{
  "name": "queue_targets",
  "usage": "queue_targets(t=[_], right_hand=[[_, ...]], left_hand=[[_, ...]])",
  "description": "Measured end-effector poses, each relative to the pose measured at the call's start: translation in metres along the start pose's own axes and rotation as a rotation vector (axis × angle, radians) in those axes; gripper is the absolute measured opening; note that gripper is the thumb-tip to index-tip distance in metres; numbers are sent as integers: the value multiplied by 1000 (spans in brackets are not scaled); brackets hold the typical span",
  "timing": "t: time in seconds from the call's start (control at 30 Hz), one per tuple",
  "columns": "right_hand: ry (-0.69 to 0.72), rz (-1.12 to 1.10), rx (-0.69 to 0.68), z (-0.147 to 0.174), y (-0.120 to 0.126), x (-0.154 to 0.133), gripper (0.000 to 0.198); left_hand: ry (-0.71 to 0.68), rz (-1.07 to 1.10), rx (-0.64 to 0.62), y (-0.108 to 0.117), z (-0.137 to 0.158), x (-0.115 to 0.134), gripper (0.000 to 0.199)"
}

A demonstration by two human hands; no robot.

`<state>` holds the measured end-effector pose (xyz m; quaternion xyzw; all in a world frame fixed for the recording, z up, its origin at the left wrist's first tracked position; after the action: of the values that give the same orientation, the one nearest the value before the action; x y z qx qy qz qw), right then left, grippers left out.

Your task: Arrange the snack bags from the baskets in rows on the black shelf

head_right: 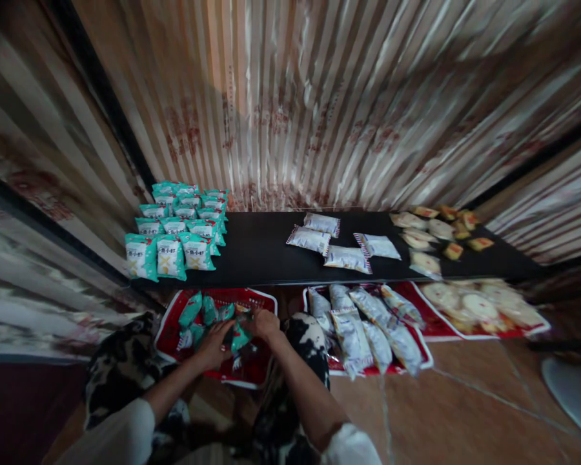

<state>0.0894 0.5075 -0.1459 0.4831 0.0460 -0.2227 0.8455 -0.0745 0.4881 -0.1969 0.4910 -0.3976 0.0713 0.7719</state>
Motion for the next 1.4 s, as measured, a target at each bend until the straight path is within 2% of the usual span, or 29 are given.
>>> queue_targets(t=[0.13,0.23,0.37,0.5,0.63,0.8,0.93,1.03,1.23,1.4], right_hand=[[33,-264,-5,11,14,2,38],[115,-409,-33,20,21,1,45],[161,-612,-77,34,29,-3,54],[152,-843,-129,51,35,-8,53],[155,-956,-147,67,43,-10,60],[277,-1093,-130,72,44,-6,58],[429,-1169,-141,68,44,-6,51],[479,-1193,-132,63,50,-6,53],[456,-1195,-53,41,68,-2,53],[437,-1120,67,0,83,4,52]], left_hand=[[-118,28,217,19,10,13,56],[-164,106,256,34,16,24,45],[-91,246,238,51,21,32,42],[-64,316,290,61,23,36,42],[-27,433,311,66,23,39,45],[63,705,395,73,19,47,49],[20,918,384,83,4,63,48],[30,954,366,90,-12,73,49],[80,900,390,99,-48,83,52],[156,725,417,109,-83,87,46]])
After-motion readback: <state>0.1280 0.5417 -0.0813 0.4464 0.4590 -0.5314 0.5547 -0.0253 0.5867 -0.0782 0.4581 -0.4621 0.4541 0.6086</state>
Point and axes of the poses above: each hand's wrist, its own z-axis away from the middle knuckle, its own y-axis out of the back of the hand, x = y × z, the point moved 3 cm from there along -z, towards the middle knuckle, and after that the axes turned 3 degrees about -y, right-handed, at the moved point
